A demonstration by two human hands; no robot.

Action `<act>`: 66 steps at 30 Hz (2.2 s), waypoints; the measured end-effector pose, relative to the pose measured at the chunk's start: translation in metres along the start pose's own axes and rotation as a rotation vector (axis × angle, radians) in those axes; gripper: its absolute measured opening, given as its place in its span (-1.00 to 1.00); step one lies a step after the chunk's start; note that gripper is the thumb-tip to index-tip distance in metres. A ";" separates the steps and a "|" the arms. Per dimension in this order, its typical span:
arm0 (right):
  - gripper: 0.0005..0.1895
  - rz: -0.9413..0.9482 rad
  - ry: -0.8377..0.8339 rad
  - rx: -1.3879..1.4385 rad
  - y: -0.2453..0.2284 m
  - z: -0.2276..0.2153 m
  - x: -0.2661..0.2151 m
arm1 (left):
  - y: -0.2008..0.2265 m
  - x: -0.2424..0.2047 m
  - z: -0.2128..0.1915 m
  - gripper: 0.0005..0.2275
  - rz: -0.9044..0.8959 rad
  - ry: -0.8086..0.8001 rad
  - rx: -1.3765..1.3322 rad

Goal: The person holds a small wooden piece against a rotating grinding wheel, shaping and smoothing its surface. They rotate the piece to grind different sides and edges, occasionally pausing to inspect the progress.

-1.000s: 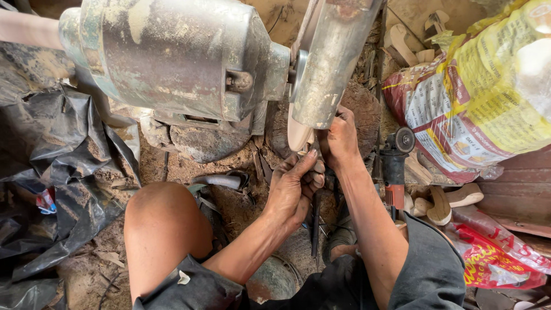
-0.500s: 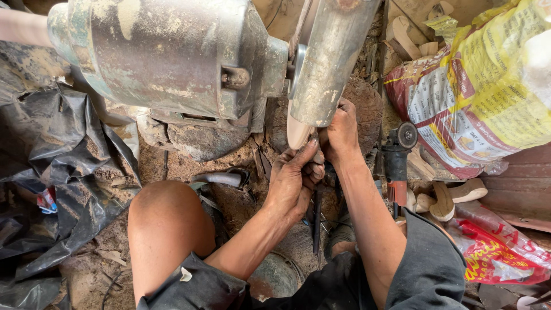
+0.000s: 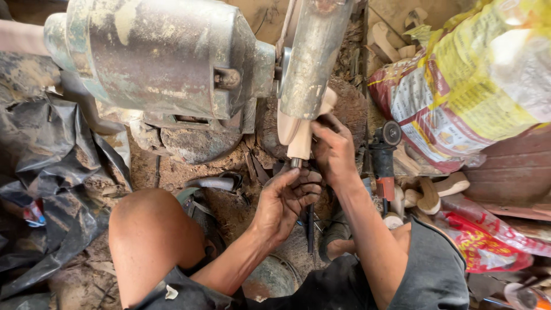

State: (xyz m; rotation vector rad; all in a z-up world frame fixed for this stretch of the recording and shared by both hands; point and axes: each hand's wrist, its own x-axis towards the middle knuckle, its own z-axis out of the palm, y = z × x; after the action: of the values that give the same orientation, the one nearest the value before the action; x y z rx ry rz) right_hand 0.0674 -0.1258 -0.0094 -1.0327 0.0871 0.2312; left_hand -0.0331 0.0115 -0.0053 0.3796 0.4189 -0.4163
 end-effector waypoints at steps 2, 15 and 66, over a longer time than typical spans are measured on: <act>-0.59 0.077 0.019 0.164 -0.004 -0.005 -0.014 | -0.004 0.000 0.001 -0.75 0.045 -0.009 0.112; -0.58 0.071 -0.156 0.070 -0.019 -0.018 -0.066 | -0.024 -0.018 0.004 -0.65 0.297 0.009 0.633; -0.65 0.088 -0.086 -0.071 -0.013 0.012 0.005 | -0.004 0.035 0.012 -0.80 0.357 0.126 0.368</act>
State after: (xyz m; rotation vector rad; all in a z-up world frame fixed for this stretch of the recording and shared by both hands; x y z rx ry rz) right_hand 0.0746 -0.1213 0.0071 -1.0894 0.0473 0.3608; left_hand -0.0019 -0.0072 -0.0126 0.8278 0.3870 -0.1175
